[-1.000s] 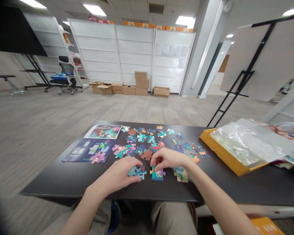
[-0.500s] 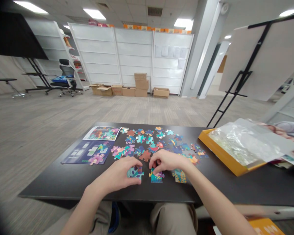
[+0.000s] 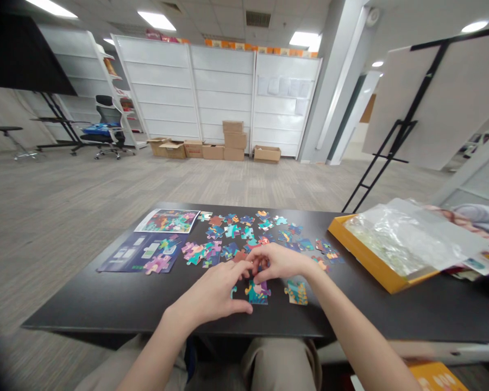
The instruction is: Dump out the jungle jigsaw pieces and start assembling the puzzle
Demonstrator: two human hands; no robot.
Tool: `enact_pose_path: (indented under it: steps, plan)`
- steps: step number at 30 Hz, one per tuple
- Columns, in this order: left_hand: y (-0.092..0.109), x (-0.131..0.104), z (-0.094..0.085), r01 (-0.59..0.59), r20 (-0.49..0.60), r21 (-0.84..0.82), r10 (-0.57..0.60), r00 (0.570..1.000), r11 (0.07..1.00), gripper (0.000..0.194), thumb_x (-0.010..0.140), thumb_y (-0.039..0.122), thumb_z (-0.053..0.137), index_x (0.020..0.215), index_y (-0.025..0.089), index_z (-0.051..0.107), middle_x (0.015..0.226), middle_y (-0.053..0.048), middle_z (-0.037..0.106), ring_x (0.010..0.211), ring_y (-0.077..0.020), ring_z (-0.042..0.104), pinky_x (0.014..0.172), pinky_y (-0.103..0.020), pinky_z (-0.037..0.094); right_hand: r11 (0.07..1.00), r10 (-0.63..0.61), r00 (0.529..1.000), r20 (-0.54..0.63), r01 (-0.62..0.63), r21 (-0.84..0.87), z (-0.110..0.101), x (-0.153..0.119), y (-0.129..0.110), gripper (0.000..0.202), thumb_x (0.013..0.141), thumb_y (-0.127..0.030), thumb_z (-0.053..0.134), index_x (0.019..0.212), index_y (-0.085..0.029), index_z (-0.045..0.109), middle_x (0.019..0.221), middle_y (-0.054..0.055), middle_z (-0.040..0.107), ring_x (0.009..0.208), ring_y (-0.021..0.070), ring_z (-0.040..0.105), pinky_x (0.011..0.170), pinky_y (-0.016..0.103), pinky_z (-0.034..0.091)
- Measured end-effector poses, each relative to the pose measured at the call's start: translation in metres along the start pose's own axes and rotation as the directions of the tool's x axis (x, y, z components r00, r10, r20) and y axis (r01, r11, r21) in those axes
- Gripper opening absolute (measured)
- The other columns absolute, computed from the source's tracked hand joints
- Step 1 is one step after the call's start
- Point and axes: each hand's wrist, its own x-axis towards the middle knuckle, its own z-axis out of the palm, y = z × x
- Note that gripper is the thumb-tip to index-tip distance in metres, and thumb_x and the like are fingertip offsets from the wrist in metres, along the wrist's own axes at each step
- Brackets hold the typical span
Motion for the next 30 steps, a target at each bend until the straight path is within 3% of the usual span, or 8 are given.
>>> enact_pose_path:
  steps: [6,10,14,18,23,30]
  plan:
    - [0.003,0.010,0.008,0.009,0.034,0.056,-0.011,0.999,0.998,0.063,0.074,0.042,0.087,0.125,0.022,0.057,0.117,-0.008,0.070,0.111,-0.0303,0.066,0.092,-0.038,0.051,0.999,0.040,0.992,-0.122,-0.040,0.007,-0.011,-0.006,0.012,0.048,0.078,-0.042,0.080,0.119,-0.020,0.068,0.091,0.001,0.074,0.076,0.0144,0.064,0.068,0.024,0.047]
    - [0.002,0.011,0.008,0.012,0.039,0.060,-0.015,0.999,0.998,0.058,0.077,0.040,0.085,0.125,0.023,0.057,0.114,-0.007,0.071,0.110,-0.0288,0.066,0.092,-0.038,0.051,0.983,0.107,0.978,-0.178,-0.132,-0.132,-0.016,-0.005,0.021,0.041,0.084,-0.038,0.074,0.120,-0.020,0.069,0.093,0.003,0.075,0.074,0.0155,0.066,0.066,0.025,0.048]
    - [0.000,0.008,0.005,0.020,0.048,0.070,-0.023,0.999,0.997,0.053,0.079,0.039,0.083,0.123,0.023,0.059,0.115,-0.006,0.071,0.110,-0.0284,0.066,0.091,-0.038,0.052,0.892,0.167,0.922,-0.348,-0.292,-0.346,-0.022,-0.006,0.034,0.028,0.089,-0.030,0.066,0.113,-0.018,0.070,0.088,0.004,0.076,0.073,0.0176,0.068,0.067,0.026,0.048]
    - [-0.001,0.005,0.003,0.036,0.044,0.085,-0.040,0.998,0.996,0.050,0.081,0.040,0.081,0.123,0.023,0.060,0.117,-0.007,0.070,0.111,-0.0285,0.066,0.094,-0.038,0.051,0.786,0.211,0.867,-0.451,-0.425,-0.449,-0.029,-0.009,0.046,0.023,0.092,-0.033,0.065,0.111,-0.020,0.070,0.088,0.004,0.078,0.073,0.0185,0.069,0.067,0.026,0.046]
    - [0.000,0.003,0.004,0.029,0.045,0.107,-0.034,0.998,0.994,0.046,0.082,0.041,0.080,0.121,0.023,0.062,0.115,-0.007,0.071,0.111,-0.0282,0.066,0.094,-0.038,0.052,0.743,0.209,0.845,-0.492,-0.465,-0.482,-0.031,-0.011,0.049,0.021,0.093,-0.036,0.064,0.109,-0.024,0.071,0.092,0.001,0.079,0.078,0.0188,0.071,0.066,0.025,0.044]
    - [0.001,0.007,0.008,-0.017,0.022,0.127,0.015,1.000,0.992,0.043,0.081,0.041,0.082,0.115,0.022,0.064,0.114,-0.007,0.072,0.111,-0.0286,0.067,0.094,-0.038,0.052,0.741,0.218,0.858,-0.465,-0.455,-0.494,-0.028,-0.006,0.050,0.018,0.091,-0.034,0.065,0.104,-0.025,0.073,0.089,0.001,0.079,0.078,0.0186,0.071,0.067,0.026,0.046]
